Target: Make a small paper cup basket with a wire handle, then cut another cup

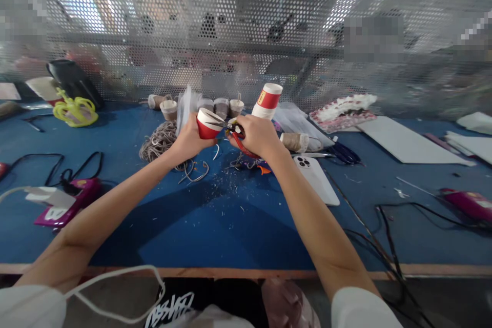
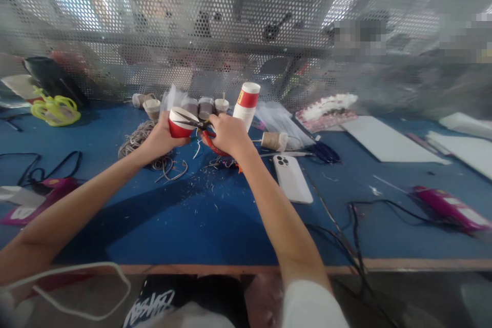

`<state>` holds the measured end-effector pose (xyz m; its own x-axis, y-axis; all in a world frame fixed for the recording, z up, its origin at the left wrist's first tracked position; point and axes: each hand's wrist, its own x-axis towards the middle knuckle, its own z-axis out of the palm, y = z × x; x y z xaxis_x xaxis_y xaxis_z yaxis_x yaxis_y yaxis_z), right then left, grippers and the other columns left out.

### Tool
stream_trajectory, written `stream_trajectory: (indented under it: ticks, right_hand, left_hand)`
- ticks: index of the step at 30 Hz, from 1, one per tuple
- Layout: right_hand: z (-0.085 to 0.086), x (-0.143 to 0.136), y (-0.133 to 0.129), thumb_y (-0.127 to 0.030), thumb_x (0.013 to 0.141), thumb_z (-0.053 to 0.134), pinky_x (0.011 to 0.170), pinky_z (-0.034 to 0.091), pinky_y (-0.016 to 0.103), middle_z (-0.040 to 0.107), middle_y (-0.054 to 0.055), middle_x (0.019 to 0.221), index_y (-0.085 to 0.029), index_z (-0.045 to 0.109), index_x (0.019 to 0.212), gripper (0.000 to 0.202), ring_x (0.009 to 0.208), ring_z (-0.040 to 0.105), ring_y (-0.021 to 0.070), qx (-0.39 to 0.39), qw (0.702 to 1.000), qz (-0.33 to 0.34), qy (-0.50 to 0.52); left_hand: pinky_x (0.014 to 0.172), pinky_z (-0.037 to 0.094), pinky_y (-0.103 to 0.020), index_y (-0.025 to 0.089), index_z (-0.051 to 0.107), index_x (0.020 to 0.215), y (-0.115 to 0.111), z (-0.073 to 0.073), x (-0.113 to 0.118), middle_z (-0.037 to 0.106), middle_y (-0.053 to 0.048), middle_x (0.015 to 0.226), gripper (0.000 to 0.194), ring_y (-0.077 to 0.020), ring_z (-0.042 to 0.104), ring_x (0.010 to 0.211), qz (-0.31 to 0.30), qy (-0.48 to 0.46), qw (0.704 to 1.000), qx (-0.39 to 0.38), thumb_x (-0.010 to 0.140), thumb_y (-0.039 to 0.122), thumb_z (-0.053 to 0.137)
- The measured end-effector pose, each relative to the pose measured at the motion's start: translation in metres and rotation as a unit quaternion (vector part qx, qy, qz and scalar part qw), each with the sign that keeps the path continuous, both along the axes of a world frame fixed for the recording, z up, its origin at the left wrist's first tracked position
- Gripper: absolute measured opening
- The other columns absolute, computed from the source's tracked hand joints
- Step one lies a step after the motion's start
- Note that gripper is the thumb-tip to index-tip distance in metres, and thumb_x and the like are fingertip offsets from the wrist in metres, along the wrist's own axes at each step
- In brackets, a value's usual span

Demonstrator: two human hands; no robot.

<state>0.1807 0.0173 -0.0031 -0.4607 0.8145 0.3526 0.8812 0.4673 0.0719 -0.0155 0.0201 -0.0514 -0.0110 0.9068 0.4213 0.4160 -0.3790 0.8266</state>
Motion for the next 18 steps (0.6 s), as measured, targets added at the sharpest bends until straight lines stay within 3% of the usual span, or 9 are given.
stream_trajectory:
  ticks: [7, 13, 18]
  right_hand:
    - [-0.0001, -0.0024, -0.0021, -0.036, 0.087, 0.051, 0.062, 0.032, 0.033, 0.071, 0.018, 0.099, -0.010, 0.065, 0.099, 0.032, 0.085, 0.064, 0.0264, -0.014, 1.000, 0.014, -0.010]
    - [-0.0015, -0.0006, 0.0014, -0.030, 0.088, 0.050, 0.061, 0.031, 0.033, 0.072, 0.017, 0.095, -0.010, 0.067, 0.094, 0.027, 0.082, 0.063, 0.0243, -0.012, 1.000, 0.010, -0.008]
    - [-0.0027, 0.0017, 0.0031, -0.042, 0.085, 0.056, 0.061, 0.033, 0.031, 0.070, 0.012, 0.084, -0.013, 0.066, 0.089, 0.031, 0.073, 0.060, 0.0199, 0.011, 0.997, 0.018, 0.077]
  left_hand:
    - [0.084, 0.047, -0.041, 0.023, 0.042, 0.098, -0.0004, -0.0004, -0.0016, 0.059, -0.001, 0.096, 0.063, -0.0260, 0.059, 0.096, -0.012, -0.002, 1.000, 0.013, 0.052, 0.018, 0.085]
    - [0.081, 0.046, -0.038, 0.022, 0.041, 0.099, 0.0019, -0.0026, -0.0035, 0.060, -0.001, 0.094, 0.062, -0.0252, 0.058, 0.097, -0.006, 0.005, 1.000, 0.007, 0.055, 0.023, 0.085]
    - [0.082, 0.046, -0.041, 0.021, 0.040, 0.098, -0.0002, 0.0002, -0.0009, 0.056, -0.003, 0.096, 0.062, -0.0248, 0.057, 0.095, 0.015, 0.000, 1.000, 0.012, 0.055, 0.017, 0.084]
